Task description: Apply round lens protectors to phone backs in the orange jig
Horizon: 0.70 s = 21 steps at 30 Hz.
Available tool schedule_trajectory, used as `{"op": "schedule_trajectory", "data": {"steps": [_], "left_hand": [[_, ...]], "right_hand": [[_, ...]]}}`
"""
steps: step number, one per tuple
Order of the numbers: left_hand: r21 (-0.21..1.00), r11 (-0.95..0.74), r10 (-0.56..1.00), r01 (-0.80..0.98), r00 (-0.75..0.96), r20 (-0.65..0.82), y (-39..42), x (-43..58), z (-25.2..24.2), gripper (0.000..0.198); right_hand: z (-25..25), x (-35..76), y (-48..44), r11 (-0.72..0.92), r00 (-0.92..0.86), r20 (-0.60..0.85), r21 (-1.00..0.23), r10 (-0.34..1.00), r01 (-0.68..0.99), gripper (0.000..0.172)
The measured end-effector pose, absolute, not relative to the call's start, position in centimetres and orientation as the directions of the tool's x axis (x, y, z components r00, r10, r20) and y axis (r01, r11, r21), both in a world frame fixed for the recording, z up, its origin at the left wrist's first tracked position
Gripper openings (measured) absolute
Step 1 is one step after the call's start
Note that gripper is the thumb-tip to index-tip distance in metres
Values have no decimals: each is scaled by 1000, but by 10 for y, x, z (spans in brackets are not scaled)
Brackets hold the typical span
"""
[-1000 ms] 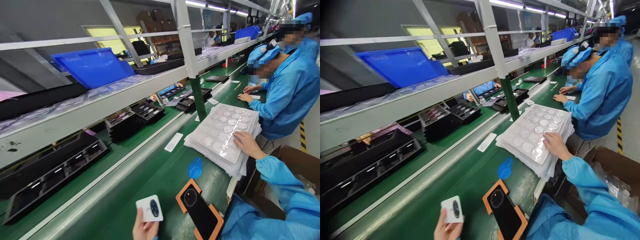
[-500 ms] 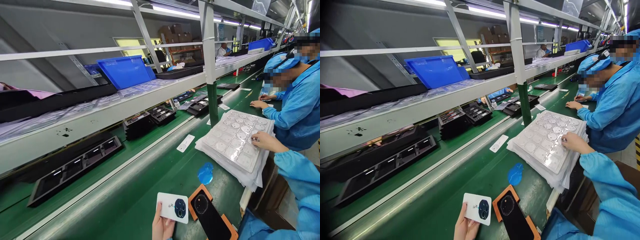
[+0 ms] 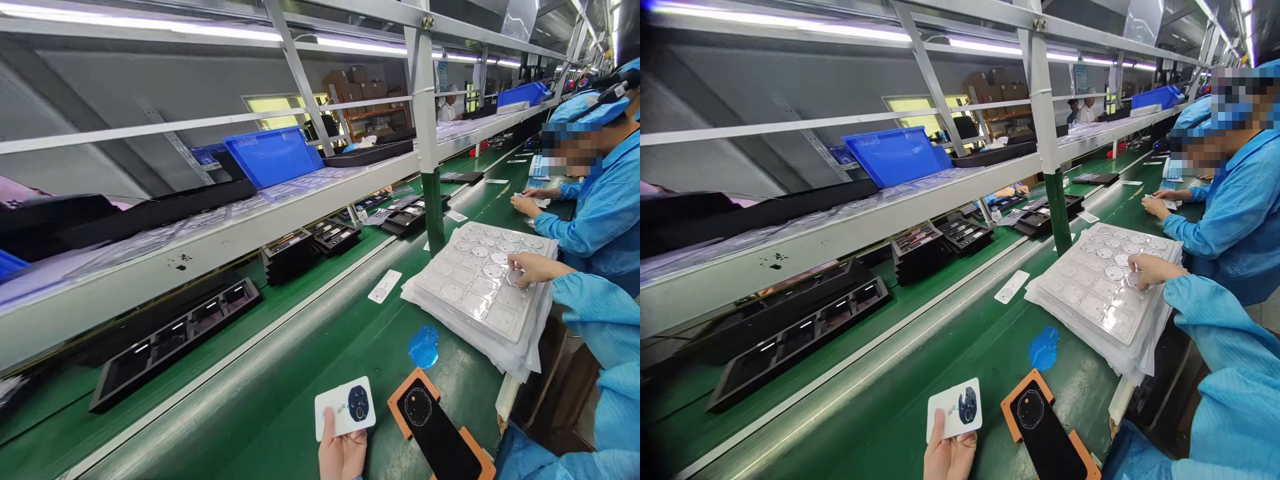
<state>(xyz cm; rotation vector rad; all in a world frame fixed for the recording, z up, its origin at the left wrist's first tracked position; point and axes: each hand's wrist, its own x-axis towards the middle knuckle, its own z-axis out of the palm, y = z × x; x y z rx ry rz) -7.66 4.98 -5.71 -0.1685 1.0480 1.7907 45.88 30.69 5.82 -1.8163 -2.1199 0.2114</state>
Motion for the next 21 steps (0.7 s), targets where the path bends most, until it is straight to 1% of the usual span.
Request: {"op": "schedule_trajectory", "data": {"steps": [2, 3, 5, 8, 9, 10, 11, 13, 15, 18, 21], "left_hand": [[683, -132, 685, -719, -564, -462, 52, -68, -53, 51], [699, -133, 684, -703, -575, -449, 52, -66, -52, 55], [673, -105, 680, -733, -546, -489, 53, -64, -53, 58], [641, -112, 696, -759, -521, -495, 53, -65, -56, 62], [638, -124, 701, -760, -522, -486, 53, -65, -57, 63], [633, -138, 705, -762, -525, -477, 52, -65, -58, 64], [621, -143, 709, -771, -517, -479, 52, -64, -58, 64], [590, -145, 715, -794, -497, -492, 52, -63, -58, 61], [571, -148, 727, -807, -481, -491, 53, -60, -58, 57], [553, -139, 728, -821, -464, -505, 55, -53, -55, 50], [551, -151, 681, -821, -490, -544, 57, -44, -45, 41]], "right_hand": [[61, 458, 302, 162, -142, 84, -345, 986, 924, 32], [64, 457, 299, 161, -155, 45, -353, 987, 922, 32], [69, 456, 292, 171, -166, 44, -366, 985, 915, 35], [82, 447, 278, 203, -184, 86, -388, 979, 899, 35], [87, 442, 272, 220, -196, 99, -420, 976, 880, 35], [93, 435, 265, 242, -217, 107, -480, 970, 844, 37], [99, 427, 258, 263, -242, 114, -561, 964, 785, 39], [109, 409, 243, 285, -285, 130, -736, 950, 614, 50], [116, 388, 231, 271, -311, 131, -843, 941, 465, 58], [114, 352, 215, 247, -374, 97, -892, 922, 378, 53], [94, 308, 198, 253, -516, 31, -896, 856, 365, 44]]}}
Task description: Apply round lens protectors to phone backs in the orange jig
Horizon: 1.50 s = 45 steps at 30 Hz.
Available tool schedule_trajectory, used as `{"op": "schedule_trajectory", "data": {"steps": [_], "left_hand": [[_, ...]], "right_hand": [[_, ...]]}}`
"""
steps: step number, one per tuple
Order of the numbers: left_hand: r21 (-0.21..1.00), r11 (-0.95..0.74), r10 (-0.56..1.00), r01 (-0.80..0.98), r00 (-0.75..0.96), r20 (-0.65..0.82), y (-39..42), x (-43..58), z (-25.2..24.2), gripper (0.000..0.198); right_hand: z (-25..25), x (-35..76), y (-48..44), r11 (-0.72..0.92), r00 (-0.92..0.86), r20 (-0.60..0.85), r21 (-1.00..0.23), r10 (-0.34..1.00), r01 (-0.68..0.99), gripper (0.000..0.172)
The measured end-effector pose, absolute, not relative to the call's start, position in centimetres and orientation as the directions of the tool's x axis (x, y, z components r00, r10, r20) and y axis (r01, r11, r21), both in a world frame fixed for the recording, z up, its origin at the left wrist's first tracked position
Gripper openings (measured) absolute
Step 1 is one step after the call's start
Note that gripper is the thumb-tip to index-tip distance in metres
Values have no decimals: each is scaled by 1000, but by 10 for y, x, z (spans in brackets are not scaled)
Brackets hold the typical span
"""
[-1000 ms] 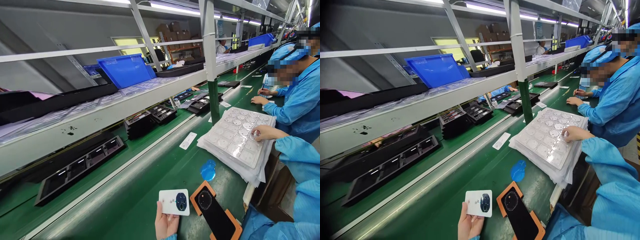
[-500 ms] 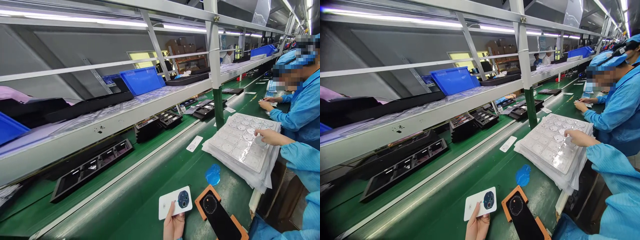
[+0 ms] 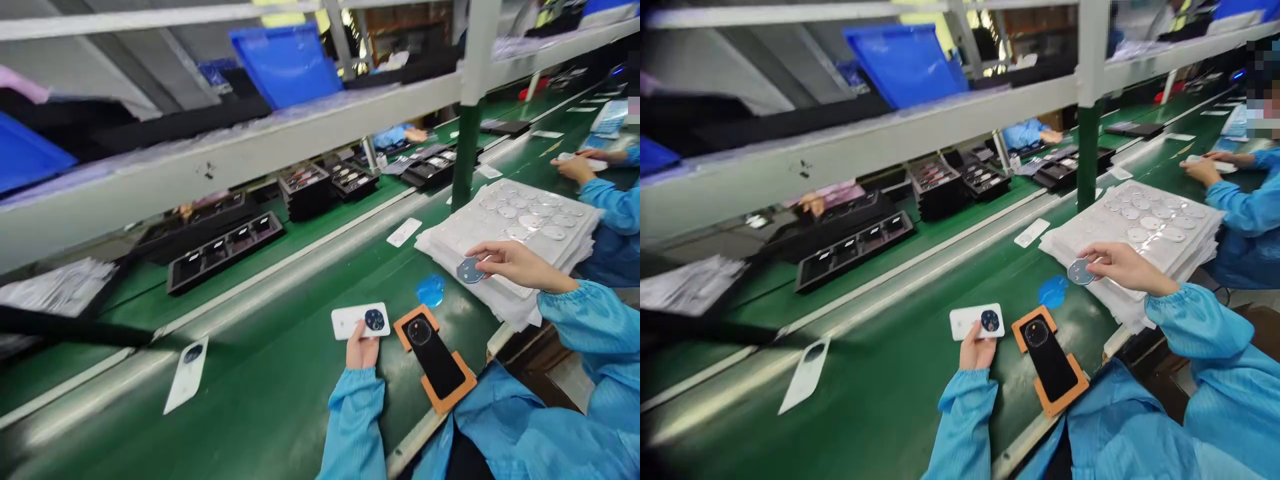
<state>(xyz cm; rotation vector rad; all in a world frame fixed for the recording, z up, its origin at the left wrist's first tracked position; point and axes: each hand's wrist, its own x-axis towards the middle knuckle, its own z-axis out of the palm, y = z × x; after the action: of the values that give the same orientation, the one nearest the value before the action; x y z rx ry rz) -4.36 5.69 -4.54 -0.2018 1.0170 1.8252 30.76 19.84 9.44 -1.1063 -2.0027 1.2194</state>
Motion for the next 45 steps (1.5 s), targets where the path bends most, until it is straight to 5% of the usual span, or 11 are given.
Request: {"op": "schedule_trajectory", "data": {"steps": [5, 9, 12, 18, 27, 36, 40, 45], "left_hand": [[553, -175, 649, -814, -518, -557, 63, -46, -46, 30], [561, -212, 683, -800, -532, -500, 60, -54, -55, 44], [591, -236, 738, -772, -538, -408, 57, -53, -55, 55], [575, -237, 773, -783, -510, -376, 58, -48, -55, 60], [585, -215, 686, -782, -547, -479, 61, -44, -57, 36], [662, -207, 598, -721, -628, -497, 55, -38, -45, 38], [814, -134, 674, -566, -654, -344, 55, -22, -40, 44], [982, 26, 685, -189, -712, -155, 58, 15, -35, 45]], "right_hand": [[37, 232, 165, 546, -736, 3, -672, 677, 501, 26], [-3, 202, 145, 795, -824, 102, -350, 558, 495, 30], [-22, 201, 135, 866, -860, 193, -282, 473, 413, 32], [-50, 215, 118, 918, -877, 320, -291, 359, 270, 31], [-53, 203, 103, 867, -805, 388, -407, 448, 287, 30], [-16, 177, 100, 789, -704, 503, -600, 501, 132, 19], [1, 172, 96, 751, -657, 570, -661, 493, -10, 17], [-1, 168, 105, 722, -618, 514, -679, 594, 129, 11]]}}
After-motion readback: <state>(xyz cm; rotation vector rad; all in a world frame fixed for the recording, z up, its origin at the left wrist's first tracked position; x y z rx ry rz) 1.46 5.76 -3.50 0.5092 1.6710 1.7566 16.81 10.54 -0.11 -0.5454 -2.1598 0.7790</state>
